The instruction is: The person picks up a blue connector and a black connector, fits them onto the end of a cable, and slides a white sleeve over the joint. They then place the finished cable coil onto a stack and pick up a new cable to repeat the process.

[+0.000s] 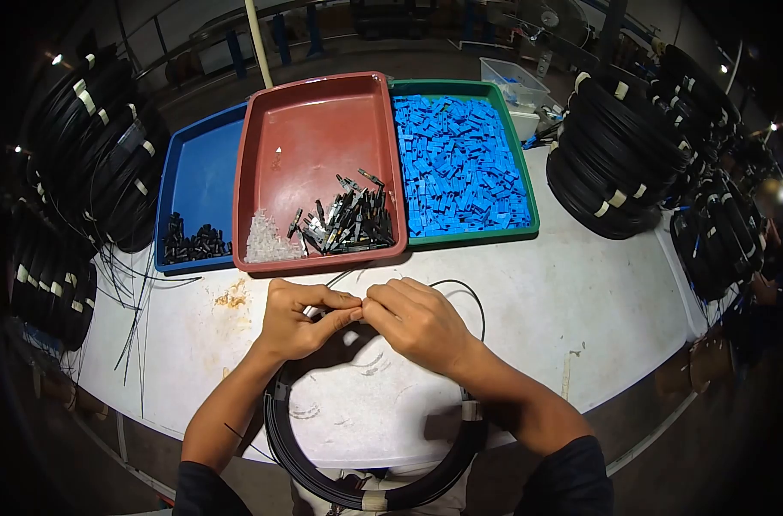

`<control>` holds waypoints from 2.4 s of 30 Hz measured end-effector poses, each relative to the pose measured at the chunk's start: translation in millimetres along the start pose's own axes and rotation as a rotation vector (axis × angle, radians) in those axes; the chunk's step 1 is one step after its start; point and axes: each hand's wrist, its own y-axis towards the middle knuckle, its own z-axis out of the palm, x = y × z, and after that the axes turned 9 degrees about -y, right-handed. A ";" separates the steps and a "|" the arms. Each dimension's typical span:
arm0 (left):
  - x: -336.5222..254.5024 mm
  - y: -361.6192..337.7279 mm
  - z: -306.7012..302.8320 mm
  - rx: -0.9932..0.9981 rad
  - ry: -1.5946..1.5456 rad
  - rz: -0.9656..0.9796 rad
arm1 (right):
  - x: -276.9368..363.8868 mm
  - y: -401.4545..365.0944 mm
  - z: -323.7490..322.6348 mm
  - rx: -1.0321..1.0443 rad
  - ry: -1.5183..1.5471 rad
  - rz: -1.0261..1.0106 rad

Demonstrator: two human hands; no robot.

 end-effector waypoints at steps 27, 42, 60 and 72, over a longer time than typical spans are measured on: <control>5.2 1.3 -1.6 0.021 0.019 -0.131 | -4.6 -1.7 -1.3 0.048 0.002 0.026; 1.4 1.7 -0.2 0.017 -0.024 -0.020 | -4.5 -3.3 1.5 0.019 0.043 0.010; 3.2 3.2 -2.3 0.162 0.381 0.437 | -1.1 -6.1 -1.0 0.051 0.046 0.073; 4.9 -0.5 4.1 -0.005 0.043 0.062 | -5.0 -6.2 -0.2 0.072 -0.024 0.032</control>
